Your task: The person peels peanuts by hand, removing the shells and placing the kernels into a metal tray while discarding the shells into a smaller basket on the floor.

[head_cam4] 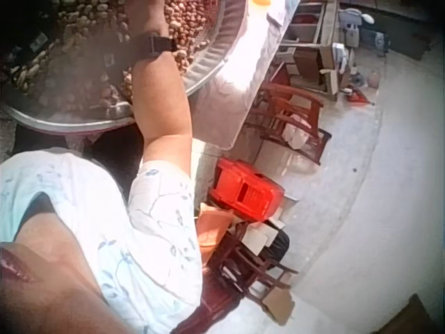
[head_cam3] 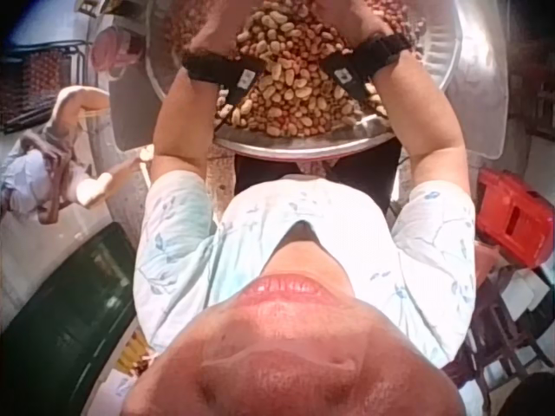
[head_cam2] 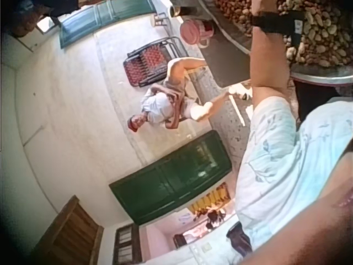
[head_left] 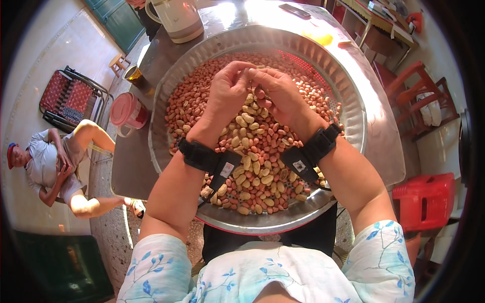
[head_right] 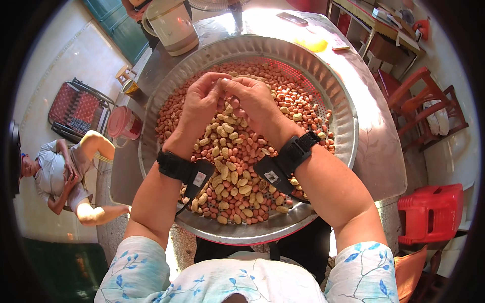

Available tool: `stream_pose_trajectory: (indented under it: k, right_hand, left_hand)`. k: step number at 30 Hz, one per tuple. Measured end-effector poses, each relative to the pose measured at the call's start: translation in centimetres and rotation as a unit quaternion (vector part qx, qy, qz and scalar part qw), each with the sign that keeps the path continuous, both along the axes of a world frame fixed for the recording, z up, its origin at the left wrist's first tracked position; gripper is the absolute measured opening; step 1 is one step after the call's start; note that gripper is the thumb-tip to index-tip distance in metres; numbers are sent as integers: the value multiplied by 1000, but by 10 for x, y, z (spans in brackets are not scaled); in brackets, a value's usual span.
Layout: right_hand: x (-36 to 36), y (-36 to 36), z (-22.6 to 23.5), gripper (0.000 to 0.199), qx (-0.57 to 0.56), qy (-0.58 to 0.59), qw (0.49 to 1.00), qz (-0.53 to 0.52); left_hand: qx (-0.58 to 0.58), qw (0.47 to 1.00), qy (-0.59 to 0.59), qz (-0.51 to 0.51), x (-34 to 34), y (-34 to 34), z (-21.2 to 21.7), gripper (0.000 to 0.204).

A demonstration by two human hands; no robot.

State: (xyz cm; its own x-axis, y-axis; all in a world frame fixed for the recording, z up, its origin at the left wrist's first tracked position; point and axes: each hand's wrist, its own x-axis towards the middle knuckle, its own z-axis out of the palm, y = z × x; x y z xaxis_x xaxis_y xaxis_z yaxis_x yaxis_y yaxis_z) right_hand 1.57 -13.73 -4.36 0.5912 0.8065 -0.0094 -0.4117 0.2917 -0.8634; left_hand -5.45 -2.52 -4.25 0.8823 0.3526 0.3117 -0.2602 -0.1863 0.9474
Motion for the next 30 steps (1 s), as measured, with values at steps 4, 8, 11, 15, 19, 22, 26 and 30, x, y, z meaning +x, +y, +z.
stream_pose_trajectory:
  k: [4, 8, 11, 15, 19, 22, 26, 30]
  right_hand:
    - [-7, 3, 3, 13, 31, 51, 998, -11]
    - [0, -5, 3, 14, -13, -51, 998, -45]
    - [-6, -1, 4, 15, -6, -70, 995, -67]
    - [-12, 3, 6, 14, -6, -111, 990, -90]
    - [-12, 7, 1, 16, 7, -176, 976, -127]
    - [-17, 5, 4, 18, 27, -209, 965, -155]
    - [-22, 9, 3, 17, 36, -251, 952, -172]
    - [-26, 15, -4, 16, 5, -254, 948, -192]
  left_hand:
    - [-109, 993, -33, 17, 2, -20, -7, 15]
    - [-145, 989, -39, -2, 2, -30, -3, 18]
    - [-205, 978, -44, 2, 1, -34, -7, 19]
    - [-216, 976, -32, 25, -3, -38, -5, 19]
    - [-222, 974, -34, 37, -6, -38, -1, 19]
    - [-205, 977, -63, 15, -4, -37, 4, 18]
    - [-258, 964, -50, 45, -3, -36, 6, 18]
    - [-346, 937, -21, 55, -5, -33, 3, 16]
